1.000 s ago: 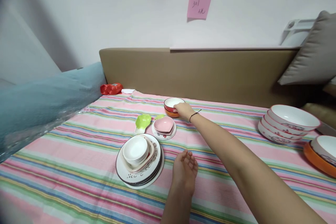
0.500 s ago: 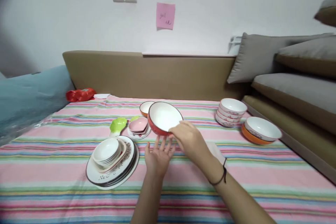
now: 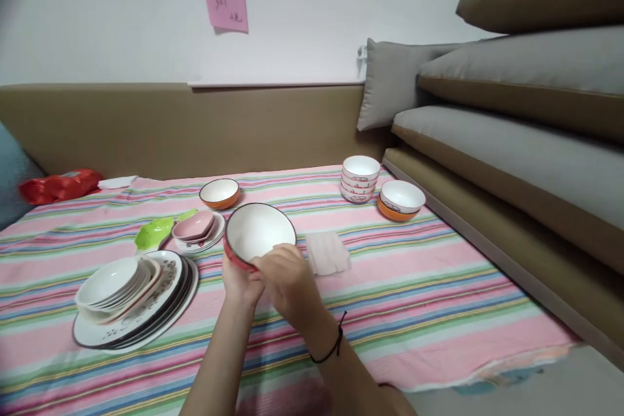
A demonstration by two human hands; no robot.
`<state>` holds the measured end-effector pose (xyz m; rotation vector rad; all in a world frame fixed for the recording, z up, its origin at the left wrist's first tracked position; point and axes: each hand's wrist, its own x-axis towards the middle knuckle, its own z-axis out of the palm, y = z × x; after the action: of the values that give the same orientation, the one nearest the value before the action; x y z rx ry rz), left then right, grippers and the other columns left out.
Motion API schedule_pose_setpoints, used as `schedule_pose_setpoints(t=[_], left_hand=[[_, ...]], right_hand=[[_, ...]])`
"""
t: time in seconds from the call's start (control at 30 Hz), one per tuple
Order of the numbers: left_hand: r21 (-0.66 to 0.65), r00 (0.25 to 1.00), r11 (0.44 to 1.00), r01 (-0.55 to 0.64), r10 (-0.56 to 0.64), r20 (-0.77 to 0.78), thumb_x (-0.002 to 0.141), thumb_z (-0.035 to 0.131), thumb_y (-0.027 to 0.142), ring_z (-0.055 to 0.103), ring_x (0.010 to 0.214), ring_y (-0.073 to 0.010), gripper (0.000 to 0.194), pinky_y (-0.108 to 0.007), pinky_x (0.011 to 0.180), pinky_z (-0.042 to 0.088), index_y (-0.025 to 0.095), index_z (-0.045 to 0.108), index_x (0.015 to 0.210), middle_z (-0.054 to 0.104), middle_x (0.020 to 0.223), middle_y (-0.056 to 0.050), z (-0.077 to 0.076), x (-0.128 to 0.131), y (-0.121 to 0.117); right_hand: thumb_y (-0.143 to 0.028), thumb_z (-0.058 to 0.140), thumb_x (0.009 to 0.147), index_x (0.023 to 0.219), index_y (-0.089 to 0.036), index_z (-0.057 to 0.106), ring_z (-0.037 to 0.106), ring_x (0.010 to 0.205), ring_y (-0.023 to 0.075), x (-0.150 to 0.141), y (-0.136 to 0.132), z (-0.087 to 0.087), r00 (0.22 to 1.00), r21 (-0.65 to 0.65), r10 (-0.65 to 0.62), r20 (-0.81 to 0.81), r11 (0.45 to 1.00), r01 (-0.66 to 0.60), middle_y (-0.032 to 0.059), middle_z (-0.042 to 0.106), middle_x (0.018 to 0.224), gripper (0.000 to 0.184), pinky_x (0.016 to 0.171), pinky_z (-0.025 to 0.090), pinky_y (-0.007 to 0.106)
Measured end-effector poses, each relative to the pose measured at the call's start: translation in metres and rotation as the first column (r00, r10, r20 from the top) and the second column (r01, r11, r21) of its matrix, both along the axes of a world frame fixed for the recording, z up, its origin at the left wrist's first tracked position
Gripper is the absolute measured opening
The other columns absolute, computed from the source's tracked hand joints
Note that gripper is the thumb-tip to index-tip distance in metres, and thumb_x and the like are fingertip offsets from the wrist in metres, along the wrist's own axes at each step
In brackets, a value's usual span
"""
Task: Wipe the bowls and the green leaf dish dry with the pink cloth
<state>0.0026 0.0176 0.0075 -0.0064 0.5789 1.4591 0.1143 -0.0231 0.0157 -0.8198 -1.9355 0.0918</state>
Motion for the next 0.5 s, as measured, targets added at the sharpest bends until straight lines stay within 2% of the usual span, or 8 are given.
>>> schedule_pose_setpoints(t=[0.13,0.17,0.23,0.27,0.37,0.43,0.5], left_hand=[[-0.059,0.998,0.997,0.046,-0.043,0.049,0.090,0.040,0.037,0.065,0.070,-0.0197,0.047,-0.028,0.061,0.051,0.010,0.058,0.124,0.071,0.088,-0.011,-0.010,0.005,0.004],[-0.067,0.998,0.996,0.059,-0.057,0.029,0.091,0.040,0.037,0.064,0.068,-0.0187,0.046,-0.028,0.059,0.051,0.011,0.059,0.123,0.071,0.086,-0.011,-0.013,0.005,0.005],[-0.041,0.994,0.994,0.099,-0.100,-0.036,0.092,0.039,0.041,0.064,0.069,-0.0192,0.045,-0.029,0.059,0.050,0.012,0.060,0.119,0.070,0.088,-0.011,-0.018,0.004,0.005],[-0.016,0.991,0.993,0.117,-0.117,-0.068,0.092,0.039,0.044,0.064,0.073,-0.0200,0.046,-0.030,0.061,0.051,0.013,0.060,0.118,0.070,0.091,-0.012,-0.021,0.004,0.006],[0.017,0.987,0.996,0.090,-0.087,-0.133,0.090,0.038,0.055,0.064,0.087,-0.0205,0.051,-0.033,0.069,0.052,0.019,0.060,0.117,0.066,0.109,-0.012,-0.026,0.002,0.011],[-0.031,0.986,0.999,0.036,-0.040,-0.159,0.089,0.037,0.058,0.063,0.090,-0.0189,0.051,-0.032,0.071,0.051,0.022,0.058,0.118,0.063,0.117,-0.010,-0.027,0.002,0.016],[-0.070,0.987,0.997,0.019,-0.030,-0.156,0.090,0.035,0.057,0.064,0.091,-0.0194,0.051,-0.032,0.073,0.051,0.021,0.059,0.118,0.065,0.115,-0.010,-0.026,0.005,0.018]], right_hand=[[-0.015,0.041,0.092,0.092,-0.020,0.063,0.058,0.074,0.0184,0.000,0.011,-0.015,0.993,-0.042,0.062,0.106,0.997,-0.057,0.0035,0.066,0.073,0.023,0.086,0.047,0.040],[-0.018,0.042,0.093,0.091,-0.020,0.064,0.058,0.075,0.0189,0.003,0.014,-0.018,0.997,-0.076,0.038,0.061,0.997,-0.034,0.0041,0.066,0.074,0.021,0.085,0.047,0.039],[-0.024,0.045,0.093,0.093,-0.019,0.063,0.060,0.080,0.0199,0.011,0.018,-0.021,0.989,-0.203,-0.057,-0.133,0.979,0.029,0.0054,0.068,0.081,0.019,0.081,0.048,0.037],[-0.027,0.046,0.093,0.095,-0.019,0.063,0.061,0.082,0.0201,0.016,0.019,-0.021,0.958,-0.290,-0.125,-0.256,0.956,0.047,0.0056,0.068,0.084,0.019,0.078,0.049,0.035],[-0.036,0.043,0.094,0.099,-0.019,0.059,0.062,0.075,0.0180,0.031,0.017,-0.018,0.784,-0.483,-0.298,-0.545,0.876,-0.003,0.0037,0.067,0.084,0.024,0.065,0.049,0.029],[-0.038,0.043,0.094,0.100,-0.019,0.057,0.061,0.074,0.0170,0.034,0.015,-0.017,0.741,-0.492,-0.315,-0.593,0.870,-0.024,0.0032,0.065,0.084,0.024,0.065,0.048,0.028],[-0.036,0.043,0.094,0.098,-0.020,0.057,0.059,0.077,0.0172,0.029,0.011,-0.017,0.813,-0.458,-0.237,-0.532,0.888,-0.040,0.0032,0.063,0.085,0.022,0.069,0.047,0.029]])
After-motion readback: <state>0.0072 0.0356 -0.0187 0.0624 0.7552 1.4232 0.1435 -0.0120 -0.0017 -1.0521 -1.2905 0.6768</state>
